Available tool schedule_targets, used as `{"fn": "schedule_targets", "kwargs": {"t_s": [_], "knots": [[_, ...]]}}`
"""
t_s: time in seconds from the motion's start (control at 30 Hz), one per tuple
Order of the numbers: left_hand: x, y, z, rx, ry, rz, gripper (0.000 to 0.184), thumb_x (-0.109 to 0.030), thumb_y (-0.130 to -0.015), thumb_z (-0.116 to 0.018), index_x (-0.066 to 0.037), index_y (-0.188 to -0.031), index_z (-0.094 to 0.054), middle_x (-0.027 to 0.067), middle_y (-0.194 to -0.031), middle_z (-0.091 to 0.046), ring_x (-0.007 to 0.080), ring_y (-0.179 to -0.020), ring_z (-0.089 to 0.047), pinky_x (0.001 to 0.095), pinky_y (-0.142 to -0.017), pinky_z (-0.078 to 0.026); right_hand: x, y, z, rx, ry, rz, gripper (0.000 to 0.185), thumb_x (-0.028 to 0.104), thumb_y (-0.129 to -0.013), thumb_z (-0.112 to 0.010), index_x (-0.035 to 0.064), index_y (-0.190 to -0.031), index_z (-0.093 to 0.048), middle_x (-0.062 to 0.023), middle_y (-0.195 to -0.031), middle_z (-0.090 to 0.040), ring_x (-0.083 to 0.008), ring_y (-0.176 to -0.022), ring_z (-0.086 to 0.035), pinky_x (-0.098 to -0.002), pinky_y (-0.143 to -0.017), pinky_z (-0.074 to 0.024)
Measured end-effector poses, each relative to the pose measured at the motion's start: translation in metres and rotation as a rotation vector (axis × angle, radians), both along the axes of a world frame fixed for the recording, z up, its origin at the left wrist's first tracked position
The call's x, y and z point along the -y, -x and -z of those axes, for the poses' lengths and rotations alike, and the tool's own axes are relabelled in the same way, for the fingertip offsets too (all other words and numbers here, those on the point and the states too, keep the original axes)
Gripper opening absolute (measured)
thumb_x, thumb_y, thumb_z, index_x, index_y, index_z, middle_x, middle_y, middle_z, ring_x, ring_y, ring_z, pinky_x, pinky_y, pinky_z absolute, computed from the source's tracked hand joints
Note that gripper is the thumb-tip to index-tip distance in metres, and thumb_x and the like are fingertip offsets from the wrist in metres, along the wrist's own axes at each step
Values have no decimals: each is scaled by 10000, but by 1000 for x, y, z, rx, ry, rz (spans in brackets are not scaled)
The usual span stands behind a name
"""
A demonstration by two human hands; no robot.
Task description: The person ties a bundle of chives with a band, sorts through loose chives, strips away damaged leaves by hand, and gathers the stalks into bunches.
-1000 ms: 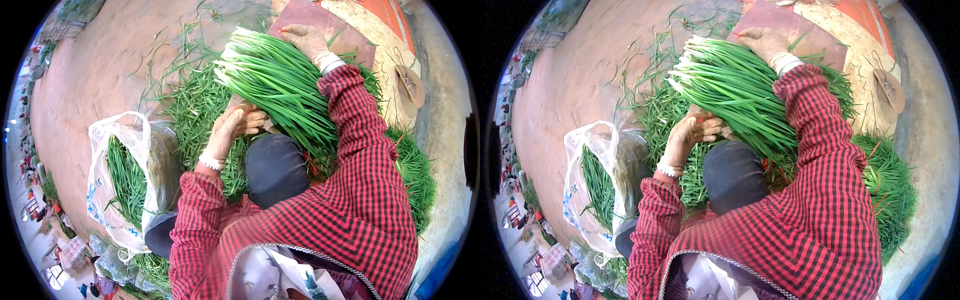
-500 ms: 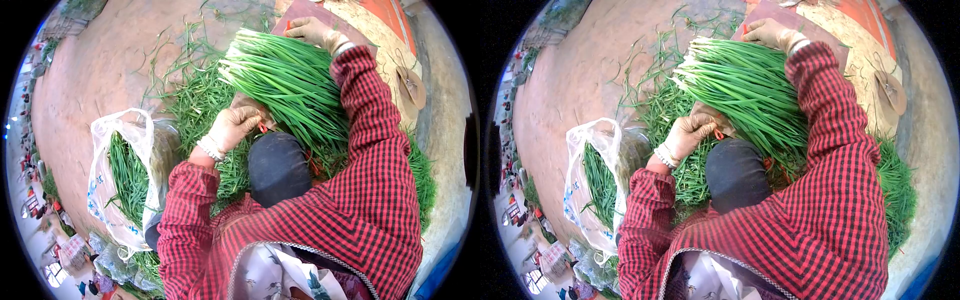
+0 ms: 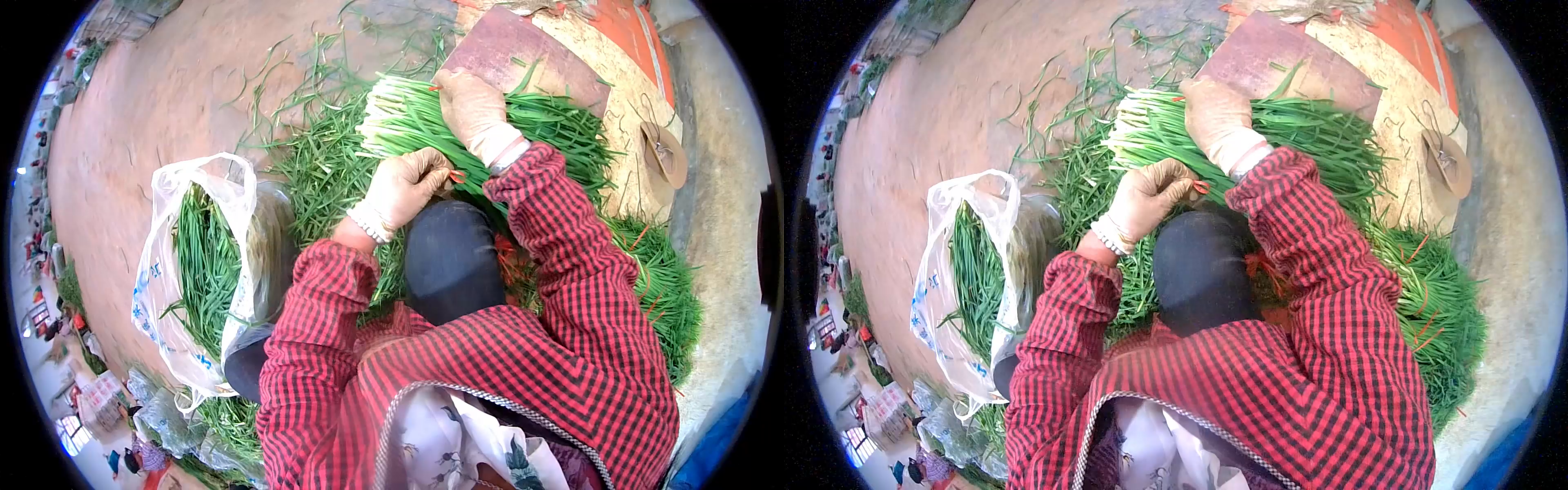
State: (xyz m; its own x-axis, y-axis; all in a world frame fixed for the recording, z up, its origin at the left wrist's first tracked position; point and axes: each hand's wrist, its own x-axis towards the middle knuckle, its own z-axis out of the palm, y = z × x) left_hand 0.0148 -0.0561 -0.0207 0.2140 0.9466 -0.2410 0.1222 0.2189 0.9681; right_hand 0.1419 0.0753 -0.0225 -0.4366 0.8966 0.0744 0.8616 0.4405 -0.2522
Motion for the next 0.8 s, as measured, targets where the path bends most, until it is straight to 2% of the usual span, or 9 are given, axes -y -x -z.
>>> {"fn": "schedule_targets", "kwargs": {"t_s": [0.07,0.17,0.23,0.33,0.37,0.43,0.53,0.67,0.8], "knots": [[13,-8,-3,16,-33,-43,114,-77,-939,-560,11,-961,-628,22,-814,-664,69,-745,-594,227,-711,-495,5,-2,13,-76,-59,7,189,168,-855,-540,165,-1019,-635,-128,-940,-636,-338,-869,-628,-438,-725,-501],[22,-15,-10,130,-76,-86,124,-74,-950,-535,13,-978,-619,35,-863,-660,77,-779,-578,227,-748,-473,12,-3,17,-222,-129,27,143,192,-843,-554,135,-942,-640,-132,-856,-647,-358,-784,-638,-479,-677,-490],[21,-21,-17,289,-100,-233,133,-77,-955,-524,21,-995,-604,39,-888,-659,81,-788,-571,232,-755,-468,17,-2,16,-300,-115,-35,145,176,-847,-580,165,-979,-639,-105,-903,-634,-332,-821,-628,-417,-701,-498],[22,-23,-8,361,-42,-358,150,-110,-953,-538,15,-1009,-598,49,-888,-661,94,-749,-592,241,-726,-490,41,1,9,-270,26,-35,118,197,-854,-588,159,-951,-644,-106,-882,-639,-322,-812,-631,-400,-684,-497],[23,-24,-5,425,14,-448,155,-124,-951,-546,10,-1005,-600,55,-885,-661,99,-737,-602,243,-717,-499,53,0,6,-315,43,-40,102,180,-860,-593,144,-942,-643,-102,-847,-635,-298,-789,-634,-369,-666,-497],[24,-21,3,479,33,-465,162,-139,-943,-563,4,-1009,-600,61,-847,-663,114,-711,-623,250,-696,-513,64,-9,5,-593,34,-91,105,168,-830,-609,132,-922,-641,-96,-846,-637,-281,-797,-641,-374,-655,-501],[21,-21,4,483,81,-476,161,-142,-943,-564,1,-1010,-594,62,-792,-671,129,-692,-640,257,-683,-521,67,-22,9,-700,81,-178,148,95,-785,-645,120,-931,-634,-71,-860,-636,-254,-793,-640,-339,-658,-503],[18,-21,3,441,92,-495,160,-144,-947,-559,-1,-1016,-580,80,-798,-676,136,-692,-646,258,-677,-524,60,-25,6,-610,-82,-316,231,48,-724,-652,110,-946,-633,-59,-882,-641,-255,-786,-638,-325,-662,-501],[12,-25,0,477,83,-527,153,-132,-953,-548,5,-1019,-549,100,-790,-672,134,-674,-639,251,-656,-523,53,-27,13,-583,-78,-327,218,37,-750,-615,102,-958,-635,-72,-880,-636,-280,-787,-629,-338,-660,-497]]}}
